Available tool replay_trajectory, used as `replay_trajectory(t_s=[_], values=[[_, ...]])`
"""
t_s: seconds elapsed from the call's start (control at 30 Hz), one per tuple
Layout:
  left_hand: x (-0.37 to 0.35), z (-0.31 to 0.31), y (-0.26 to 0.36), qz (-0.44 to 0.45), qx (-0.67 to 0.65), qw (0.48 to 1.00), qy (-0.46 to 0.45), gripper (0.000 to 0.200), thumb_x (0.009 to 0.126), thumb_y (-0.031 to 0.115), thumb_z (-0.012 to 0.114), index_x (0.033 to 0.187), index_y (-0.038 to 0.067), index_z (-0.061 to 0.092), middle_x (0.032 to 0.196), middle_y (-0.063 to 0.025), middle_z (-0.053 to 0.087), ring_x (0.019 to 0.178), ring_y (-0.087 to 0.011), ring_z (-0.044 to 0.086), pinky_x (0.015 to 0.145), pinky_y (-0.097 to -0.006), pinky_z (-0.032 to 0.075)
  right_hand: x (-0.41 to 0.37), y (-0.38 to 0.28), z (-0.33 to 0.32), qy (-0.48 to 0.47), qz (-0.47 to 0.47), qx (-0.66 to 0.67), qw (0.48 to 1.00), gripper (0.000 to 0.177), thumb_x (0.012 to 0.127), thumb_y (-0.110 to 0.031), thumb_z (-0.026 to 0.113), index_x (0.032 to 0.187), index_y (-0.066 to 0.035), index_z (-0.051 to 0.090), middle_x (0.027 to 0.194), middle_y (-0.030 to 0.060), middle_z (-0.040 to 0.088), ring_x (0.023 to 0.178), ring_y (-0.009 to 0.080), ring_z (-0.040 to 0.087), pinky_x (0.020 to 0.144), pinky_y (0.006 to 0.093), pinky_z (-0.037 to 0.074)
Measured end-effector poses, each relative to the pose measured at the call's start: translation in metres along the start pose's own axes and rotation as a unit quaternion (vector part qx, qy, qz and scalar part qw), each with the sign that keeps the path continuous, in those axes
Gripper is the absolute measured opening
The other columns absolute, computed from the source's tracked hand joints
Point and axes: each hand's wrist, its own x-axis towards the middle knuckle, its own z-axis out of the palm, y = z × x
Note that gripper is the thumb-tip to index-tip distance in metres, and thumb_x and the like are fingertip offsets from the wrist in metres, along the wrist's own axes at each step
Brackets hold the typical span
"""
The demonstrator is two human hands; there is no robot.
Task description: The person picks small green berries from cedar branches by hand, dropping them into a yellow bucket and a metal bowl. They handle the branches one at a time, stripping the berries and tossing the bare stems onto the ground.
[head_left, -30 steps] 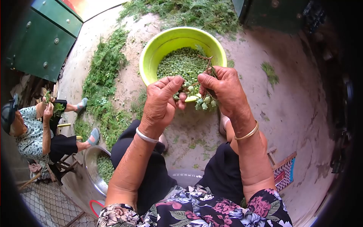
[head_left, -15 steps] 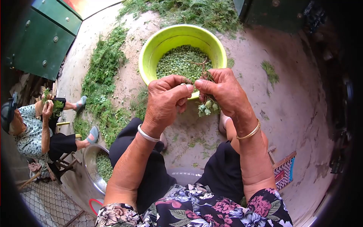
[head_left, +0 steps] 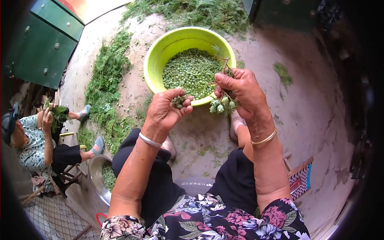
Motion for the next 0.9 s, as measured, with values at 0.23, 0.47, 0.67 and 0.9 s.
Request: replay_trajectory(t_s=[0.23, 0.47, 0.67, 0.9], values=[[0.003, 0.026, 0.029, 0.455, 0.427, 0.775, 0.099, 0.050, 0.084, 0.019, 0.069, 0.121, -0.009, 0.051, 0.106, -0.0177, 0.060, 0.098, -0.0196, 0.058, 0.072, -0.0287, 0.050, 0.003, 0.006, 0.010, 0.078, -0.014, 0.053, 0.995, 0.012, 0.081, 0.000, 0.067, 0.087, 0.008, 0.060, 0.070, 0.0090, 0.062, 0.057, 0.0135, 0.059, 0.052, 0.0236, 0.049], [-0.031, 0.035, -0.008, 0.347, 0.364, 0.857, -0.116, 0.043, 0.079, 0.010, 0.073, 0.114, -0.007, 0.055, 0.098, -0.0108, 0.063, 0.088, -0.0147, 0.062, 0.076, -0.0266, 0.053, 0.010, 0.012, 0.010, 0.114, -0.033, 0.034, 0.992, 0.011, 0.082, 0.000, 0.065, 0.087, 0.008, 0.060, 0.071, 0.0100, 0.063, 0.059, 0.0135, 0.060, 0.054, 0.0238, 0.050], [-0.021, 0.041, -0.024, 0.476, 0.434, 0.762, -0.064, 0.051, 0.066, 0.011, 0.081, 0.109, -0.003, 0.058, 0.094, -0.0132, 0.062, 0.077, -0.0206, 0.064, 0.066, -0.0293, 0.054, 0.012, 0.022, 0.015, 0.116, -0.031, 0.040, 0.992, 0.010, 0.083, 0.001, 0.064, 0.088, 0.008, 0.061, 0.074, 0.0100, 0.064, 0.061, 0.0137, 0.060, 0.056, 0.0241, 0.051], [-0.013, 0.043, -0.028, 0.532, 0.448, 0.717, -0.048, 0.028, 0.070, 0.007, 0.074, 0.095, 0.000, 0.064, 0.085, -0.0134, 0.064, 0.072, -0.0253, 0.062, 0.064, -0.0321, 0.050, 0.011, 0.021, 0.026, 0.124, -0.038, 0.051, 0.990, 0.007, 0.080, 0.003, 0.064, 0.085, 0.007, 0.062, 0.075, 0.0092, 0.063, 0.063, 0.0143, 0.060, 0.055, 0.0257, 0.049]])
